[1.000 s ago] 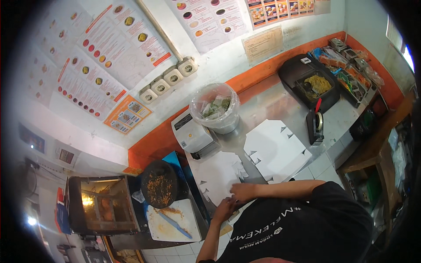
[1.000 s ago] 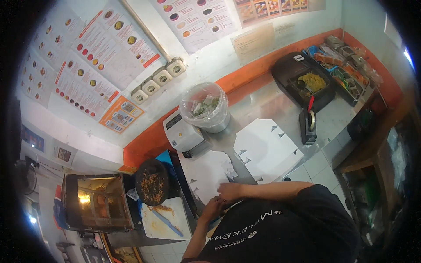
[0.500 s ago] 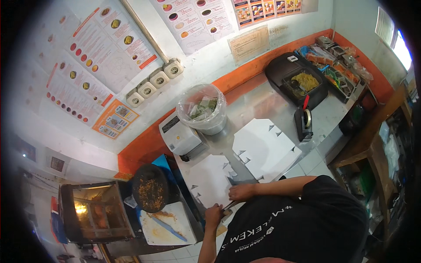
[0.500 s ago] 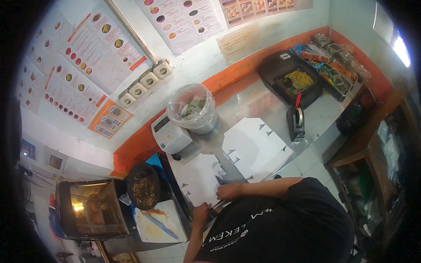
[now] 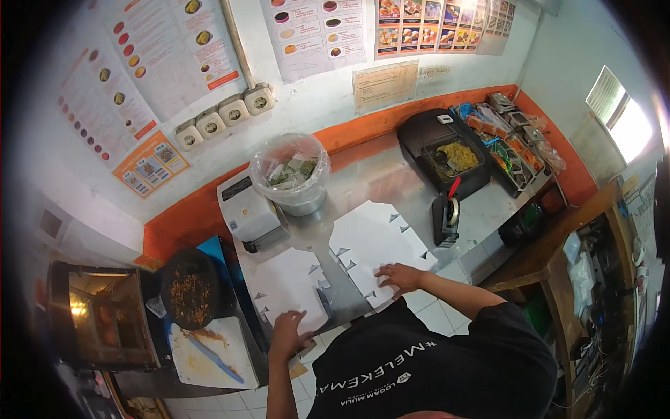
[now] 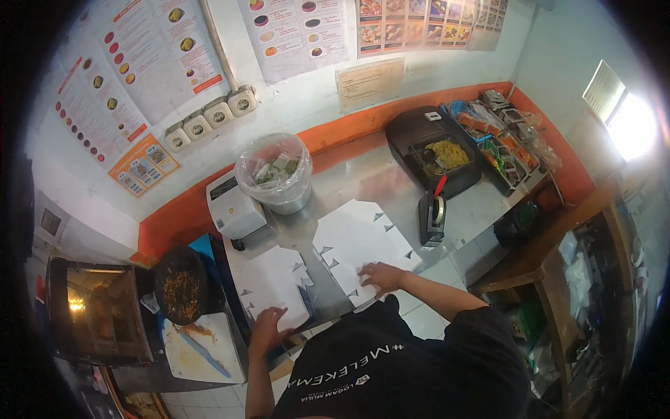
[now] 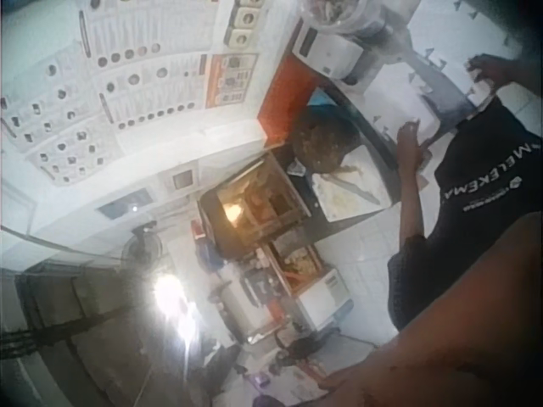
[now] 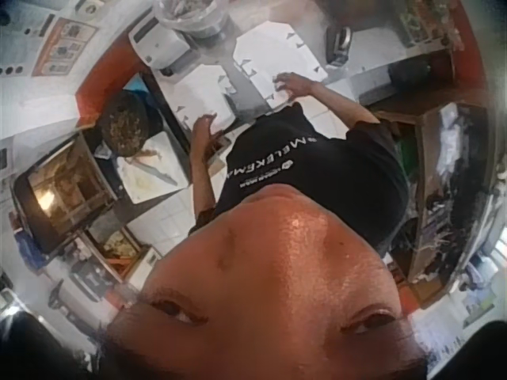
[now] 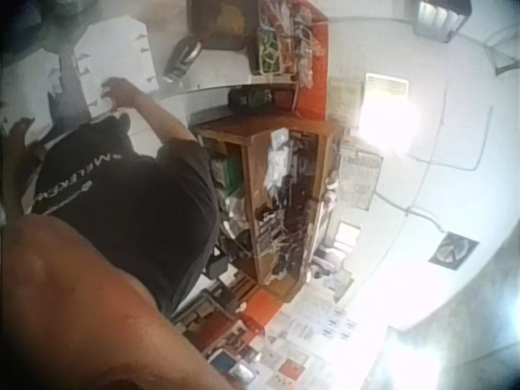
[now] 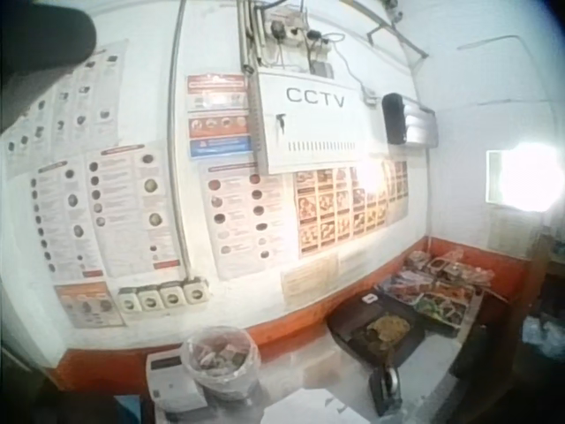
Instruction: The person is folding and assembling cardboard food boxes by hand one at a time on a counter.
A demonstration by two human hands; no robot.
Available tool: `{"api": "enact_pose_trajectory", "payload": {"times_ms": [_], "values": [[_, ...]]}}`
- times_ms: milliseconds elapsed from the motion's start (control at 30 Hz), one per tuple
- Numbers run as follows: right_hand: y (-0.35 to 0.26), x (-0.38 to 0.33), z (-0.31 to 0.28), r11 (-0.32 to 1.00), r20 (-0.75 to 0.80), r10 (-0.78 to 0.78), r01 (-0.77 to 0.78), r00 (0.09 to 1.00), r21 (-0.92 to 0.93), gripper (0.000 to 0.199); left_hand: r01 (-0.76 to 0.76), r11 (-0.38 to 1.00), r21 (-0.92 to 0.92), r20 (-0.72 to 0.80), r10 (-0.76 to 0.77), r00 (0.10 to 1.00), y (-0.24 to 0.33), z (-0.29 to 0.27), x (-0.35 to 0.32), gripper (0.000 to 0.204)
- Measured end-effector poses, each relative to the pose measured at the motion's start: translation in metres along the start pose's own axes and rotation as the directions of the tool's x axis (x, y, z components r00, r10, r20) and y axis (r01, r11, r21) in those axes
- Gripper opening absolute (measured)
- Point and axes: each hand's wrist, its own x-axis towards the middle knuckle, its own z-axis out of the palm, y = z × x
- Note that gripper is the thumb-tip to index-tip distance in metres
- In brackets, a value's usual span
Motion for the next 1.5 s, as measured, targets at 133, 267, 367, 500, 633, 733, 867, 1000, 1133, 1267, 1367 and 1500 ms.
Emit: {"api": "enact_pose_trajectory", "payload": {"times_ms": [133,267,367,500,633,733,867,1000,1133,1267,1367,1500], "values": [[0.006,0.008,-0.007,0.999,0.033,-0.021,0.020,0.999,0.047,0.054,0.023,0.989,-0.149,-0.004,-0.023,1.000,0.031,-0.020,0.041,0.053],[0.023,0.015,-0.007,0.972,0.178,0.052,-0.090,0.983,0.216,0.049,-0.009,0.956,-0.294,0.027,0.018,0.999,0.049,-0.012,0.071,0.053],[0.035,0.015,-0.010,0.972,0.176,0.065,-0.102,0.982,0.210,0.050,-0.010,0.976,-0.217,0.064,0.024,0.998,0.057,0.004,0.085,0.053],[-0.002,0.013,-0.019,0.999,-0.031,0.033,-0.032,0.999,0.018,0.054,-0.004,0.976,-0.219,0.101,0.027,0.995,0.053,0.021,0.086,0.054],[0.005,0.010,-0.018,0.995,0.102,0.077,-0.083,0.992,0.053,0.045,0.018,0.971,-0.238,0.068,-0.002,0.998,0.056,0.018,0.081,0.053],[0.008,0.002,-0.028,0.967,0.182,0.136,-0.171,0.974,0.190,0.032,0.065,0.949,-0.308,0.085,-0.040,0.996,0.056,0.003,0.078,0.049],[0.001,0.003,-0.031,0.956,-0.003,0.282,-0.281,0.959,0.088,0.013,0.057,0.935,-0.349,0.033,-0.049,0.998,0.058,-0.006,0.080,0.045],[-0.003,-0.004,-0.044,0.952,-0.111,0.235,-0.206,0.966,0.225,0.014,0.044,0.923,-0.381,0.052,-0.026,0.998,0.064,-0.012,0.088,0.045],[0.006,-0.004,-0.055,0.863,-0.015,0.247,-0.214,0.969,0.458,0.017,0.023,0.904,-0.428,0.044,-0.004,0.999,0.070,-0.011,0.098,0.046],[0.017,-0.008,-0.070,0.723,-0.018,0.277,-0.196,0.961,0.663,0.016,-0.060,0.923,-0.380,0.030,0.077,0.997,0.076,-0.002,0.109,0.045],[0.011,-0.010,-0.077,0.644,0.034,0.206,-0.162,0.978,0.748,0.013,-0.116,0.891,-0.438,-0.022,0.118,0.993,0.085,0.019,0.123,0.049],[0.007,-0.010,-0.077,0.665,0.069,0.256,-0.227,0.964,0.711,0.010,-0.221,0.909,-0.355,-0.081,0.205,0.975,0.106,0.064,0.144,0.067]]}}
